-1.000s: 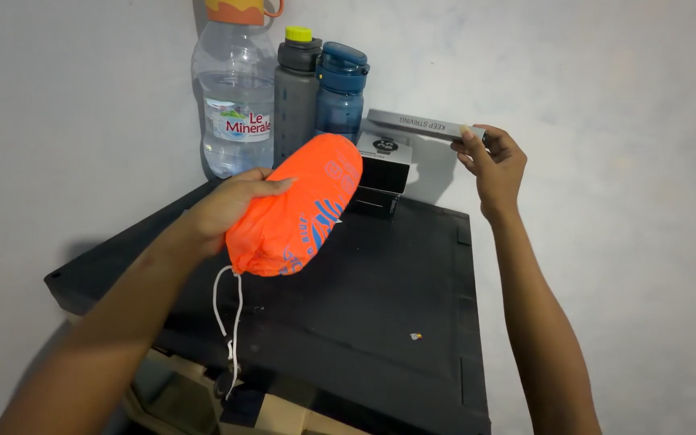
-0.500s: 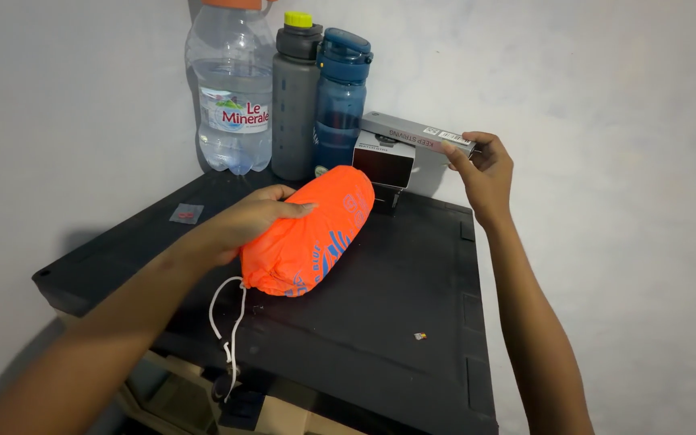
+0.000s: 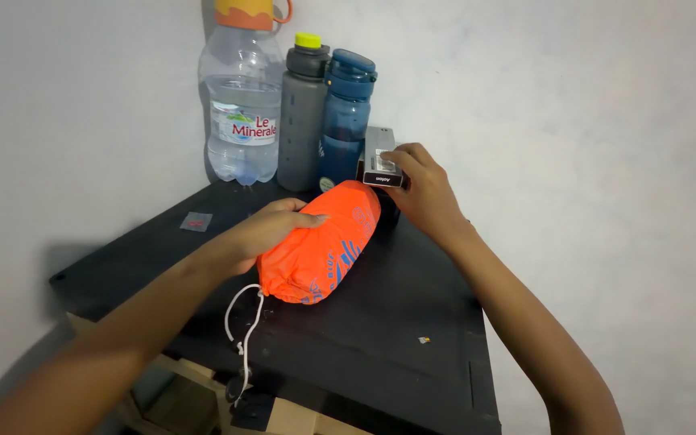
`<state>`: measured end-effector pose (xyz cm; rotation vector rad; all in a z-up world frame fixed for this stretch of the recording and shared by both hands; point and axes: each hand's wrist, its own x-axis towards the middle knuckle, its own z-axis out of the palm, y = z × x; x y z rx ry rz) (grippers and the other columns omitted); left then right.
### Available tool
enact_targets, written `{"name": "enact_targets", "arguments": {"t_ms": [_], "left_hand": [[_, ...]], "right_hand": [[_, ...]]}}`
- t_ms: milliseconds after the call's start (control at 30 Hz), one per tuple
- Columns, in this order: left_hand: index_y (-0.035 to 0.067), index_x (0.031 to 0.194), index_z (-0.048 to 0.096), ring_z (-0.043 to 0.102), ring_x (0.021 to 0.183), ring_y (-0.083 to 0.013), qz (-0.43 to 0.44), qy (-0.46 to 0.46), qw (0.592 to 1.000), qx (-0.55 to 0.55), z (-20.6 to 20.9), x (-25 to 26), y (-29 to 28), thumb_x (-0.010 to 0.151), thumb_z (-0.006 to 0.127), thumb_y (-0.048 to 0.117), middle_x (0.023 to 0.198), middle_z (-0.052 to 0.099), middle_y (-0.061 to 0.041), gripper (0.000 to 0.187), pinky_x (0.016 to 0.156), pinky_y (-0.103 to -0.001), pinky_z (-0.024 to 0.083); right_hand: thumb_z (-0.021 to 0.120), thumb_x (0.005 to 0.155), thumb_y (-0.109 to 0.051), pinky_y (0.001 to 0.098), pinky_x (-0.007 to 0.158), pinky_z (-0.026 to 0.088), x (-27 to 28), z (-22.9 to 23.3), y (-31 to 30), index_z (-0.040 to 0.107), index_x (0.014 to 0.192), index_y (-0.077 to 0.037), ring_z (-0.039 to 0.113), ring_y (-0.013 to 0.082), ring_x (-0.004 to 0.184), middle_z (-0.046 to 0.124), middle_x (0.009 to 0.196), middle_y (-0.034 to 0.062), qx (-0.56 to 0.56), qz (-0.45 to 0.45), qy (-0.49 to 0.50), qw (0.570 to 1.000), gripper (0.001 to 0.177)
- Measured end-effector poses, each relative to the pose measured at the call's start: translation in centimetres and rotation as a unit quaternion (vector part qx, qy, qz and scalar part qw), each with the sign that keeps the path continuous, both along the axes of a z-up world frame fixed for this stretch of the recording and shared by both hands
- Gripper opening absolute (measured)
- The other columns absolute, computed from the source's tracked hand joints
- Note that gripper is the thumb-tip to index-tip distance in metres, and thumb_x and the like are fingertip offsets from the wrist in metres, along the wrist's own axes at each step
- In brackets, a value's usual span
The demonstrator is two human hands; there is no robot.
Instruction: Picking up various personal items from the floor and placing them neatly on top of a storage cabinet.
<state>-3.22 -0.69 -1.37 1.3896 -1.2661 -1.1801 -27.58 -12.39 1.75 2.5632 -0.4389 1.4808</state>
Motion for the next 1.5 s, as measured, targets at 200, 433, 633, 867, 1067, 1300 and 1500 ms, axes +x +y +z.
{"name": "enact_targets", "arguments": {"t_ms": [200,433,633,867,1067,1300,1500], "left_hand": [[0.005,0.123,0.061,0.072,0.102,-0.0178,-0.015,0.019,1.000,-0.001,-0.6,0.6,-0.1,0.088,0.070,0.033,0.114,0.072,-0.011,0.046,0.091,-0.034,0.058],[0.005,0.121,0.062,0.073,0.101,-0.0189,-0.013,0.018,1.000,0.013,-0.4,0.7,0.2,0.087,0.070,0.032,0.113,0.073,-0.011,0.044,0.090,-0.035,0.058],[0.005,0.123,0.062,0.073,0.100,-0.0172,-0.045,0.006,0.999,0.016,-1.0,0.8,-0.7,0.086,0.073,0.032,0.113,0.074,-0.010,0.048,0.088,-0.033,0.059],[0.004,0.124,0.062,0.073,0.099,-0.0174,-0.069,0.003,0.997,0.021,0.3,-2.0,0.2,0.082,0.076,0.030,0.112,0.074,-0.010,0.051,0.087,-0.034,0.059],[-0.001,0.124,0.059,0.072,0.100,-0.0197,-0.084,0.077,0.993,-0.015,-1.6,-7.2,-2.1,0.083,0.076,0.034,0.115,0.072,-0.014,0.056,0.086,-0.035,0.060],[0.002,0.132,0.052,0.070,0.107,-0.0176,-0.103,0.058,0.993,-0.020,-3.4,-12.1,-5.0,0.088,0.072,0.043,0.119,0.069,-0.011,0.064,0.088,-0.034,0.059],[0.000,0.122,0.072,0.068,0.090,-0.0179,-0.159,-0.262,0.950,-0.055,0.7,-10.5,-2.9,0.086,0.075,0.050,0.102,0.076,-0.010,0.061,0.078,-0.032,0.055]], "right_hand": [[0.076,0.082,0.002,0.0351,0.082,0.060,0.8,0.0,-1.9,0.069,0.121,-0.002,0.072,0.0274,0.096,0.065,0.120,0.0132,0.043,-0.005,0.025,0.999,0.040],[0.080,0.083,-0.001,0.0343,0.081,0.060,0.6,0.1,-2.4,0.071,0.120,-0.002,0.072,0.0284,0.097,0.068,0.119,0.0138,0.027,-0.011,0.021,0.999,0.038],[0.084,0.084,-0.005,0.0347,0.080,0.059,-0.8,0.1,-1.5,0.070,0.121,-0.001,0.071,0.0277,0.099,0.068,0.120,0.0138,0.008,-0.006,0.009,1.000,0.039],[0.080,0.094,-0.013,0.0282,0.075,0.055,-5.5,-0.3,4.8,0.073,0.112,-0.001,0.069,0.0169,0.091,0.071,0.107,0.0098,0.070,-0.039,-0.078,0.994,0.024],[0.080,0.089,-0.024,0.0287,0.071,0.052,-9.3,-2.4,12.0,0.078,0.102,-0.004,0.065,0.0138,0.077,0.077,0.087,0.0038,0.272,-0.099,-0.048,0.956,0.024],[0.089,0.068,-0.031,0.0350,0.092,0.051,-9.9,-3.6,14.9,0.066,0.125,-0.008,0.068,0.0178,0.108,0.074,0.120,0.0050,0.325,-0.093,0.039,0.940,0.066],[0.092,0.066,-0.032,0.0348,0.097,0.052,-10.8,-5.8,12.2,0.071,0.118,-0.008,0.070,0.0196,0.110,0.073,0.121,0.0045,0.343,-0.152,0.034,0.926,0.061]]}}
